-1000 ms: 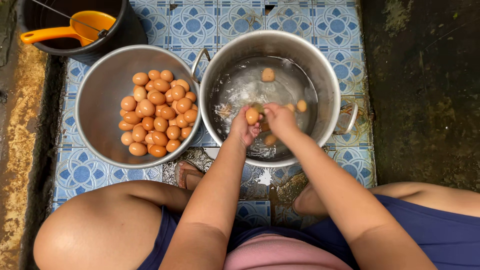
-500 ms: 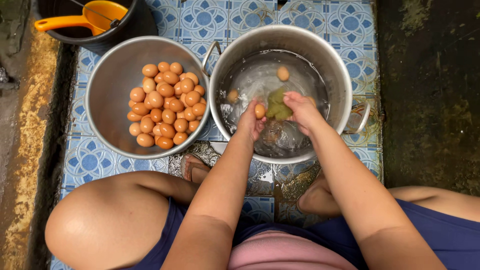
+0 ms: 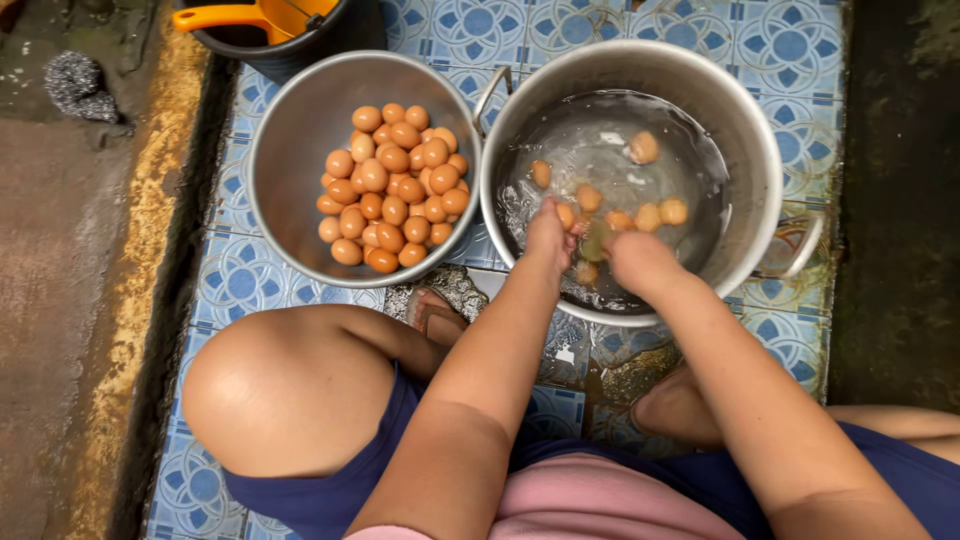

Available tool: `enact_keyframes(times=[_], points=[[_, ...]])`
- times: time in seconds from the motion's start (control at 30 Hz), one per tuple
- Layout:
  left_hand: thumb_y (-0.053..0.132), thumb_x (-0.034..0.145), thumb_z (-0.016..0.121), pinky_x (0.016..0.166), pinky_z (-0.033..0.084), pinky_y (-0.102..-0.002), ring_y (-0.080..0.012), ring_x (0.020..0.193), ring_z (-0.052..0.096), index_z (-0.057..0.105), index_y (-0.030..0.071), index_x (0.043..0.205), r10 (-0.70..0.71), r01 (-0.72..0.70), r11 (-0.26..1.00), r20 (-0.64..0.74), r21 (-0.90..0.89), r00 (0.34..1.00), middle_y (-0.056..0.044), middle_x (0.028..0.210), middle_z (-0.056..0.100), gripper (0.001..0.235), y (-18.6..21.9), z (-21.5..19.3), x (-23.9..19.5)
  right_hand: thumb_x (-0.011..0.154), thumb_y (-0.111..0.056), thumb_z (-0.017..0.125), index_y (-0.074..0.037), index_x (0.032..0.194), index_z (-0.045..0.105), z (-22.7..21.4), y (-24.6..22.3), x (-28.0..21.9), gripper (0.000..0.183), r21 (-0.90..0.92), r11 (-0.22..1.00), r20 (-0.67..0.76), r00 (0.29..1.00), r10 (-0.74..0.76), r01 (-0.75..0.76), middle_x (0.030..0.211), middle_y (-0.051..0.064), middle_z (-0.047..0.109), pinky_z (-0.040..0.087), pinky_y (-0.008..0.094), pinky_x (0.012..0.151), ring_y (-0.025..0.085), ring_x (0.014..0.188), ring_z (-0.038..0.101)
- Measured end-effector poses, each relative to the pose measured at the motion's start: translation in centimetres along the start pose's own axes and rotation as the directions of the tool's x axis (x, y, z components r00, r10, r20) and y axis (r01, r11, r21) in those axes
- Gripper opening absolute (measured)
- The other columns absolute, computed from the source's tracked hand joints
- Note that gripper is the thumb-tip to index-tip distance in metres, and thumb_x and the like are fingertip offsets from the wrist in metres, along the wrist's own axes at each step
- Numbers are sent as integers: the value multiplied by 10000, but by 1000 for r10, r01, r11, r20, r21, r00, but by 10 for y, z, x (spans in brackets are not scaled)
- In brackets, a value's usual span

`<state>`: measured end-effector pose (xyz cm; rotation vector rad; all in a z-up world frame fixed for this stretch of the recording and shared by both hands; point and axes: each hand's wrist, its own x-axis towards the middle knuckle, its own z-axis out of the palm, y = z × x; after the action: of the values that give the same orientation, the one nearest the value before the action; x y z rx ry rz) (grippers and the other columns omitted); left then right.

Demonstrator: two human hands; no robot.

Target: The person sits on a tiled floor and washes brown eggs in a metal pot filled with water. They use a green scrubbing tool to clean the eggs one by one, then place the washed eggs into a second metal pot.

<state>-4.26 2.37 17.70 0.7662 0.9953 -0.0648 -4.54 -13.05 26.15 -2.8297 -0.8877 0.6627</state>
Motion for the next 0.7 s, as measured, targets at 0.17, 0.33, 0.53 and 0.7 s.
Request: enact_keyframes(times=[0.17, 0.33, 0.53, 0.7], points=[[492, 1043, 433, 365, 529, -229, -181, 487, 661, 506, 135, 1102, -35, 29, 989, 38, 142, 999, -117, 814, 662, 370, -4, 1, -5, 977, -247, 531, -74, 1103, 775, 57, 48, 15, 325, 62, 974, 330, 925, 187, -219, 1099, 246, 754, 602, 509, 898, 403, 1104, 706], [439, 1006, 536, 349, 549, -283, -231, 479, 683, 542, 141, 1073, 18, -31, 958, 47, 285, 999, -111, 764, 679, 305, -40, 2, 45, 1041, -65, 459, -32, 1130, 568, 41, 26, 27, 144, 929, 46, 338, 890, 306, -368, 1315, 388, 516, 592, 582, 823, 497, 1147, 618], [483, 997, 541, 339, 527, -264, -199, 429, 619, 585, 139, 1067, 77, -106, 955, 113, 277, 991, -60, 595, 586, 353, -45, 5, 45, 1078, -242, 616, -157, 1195, 714, -13, -23, 9, 175, 847, 531, -173, 954, 244, 18, 960, 51, 747, 525, 356, 905, 116, 973, 616], [446, 974, 627, 910, 546, -399, -258, 990, 700, 644, 79, 1212, 453, -427, 828, 14, 363, 891, -118, 1027, 723, 438, 53, 11, -86, 1032, -190, 585, -153, 1013, 741, -3, 3, 21, 161, 774, 629, -41, 986, 163, -72, 721, -5, 653, 484, 283, 660, 134, 750, 560]])
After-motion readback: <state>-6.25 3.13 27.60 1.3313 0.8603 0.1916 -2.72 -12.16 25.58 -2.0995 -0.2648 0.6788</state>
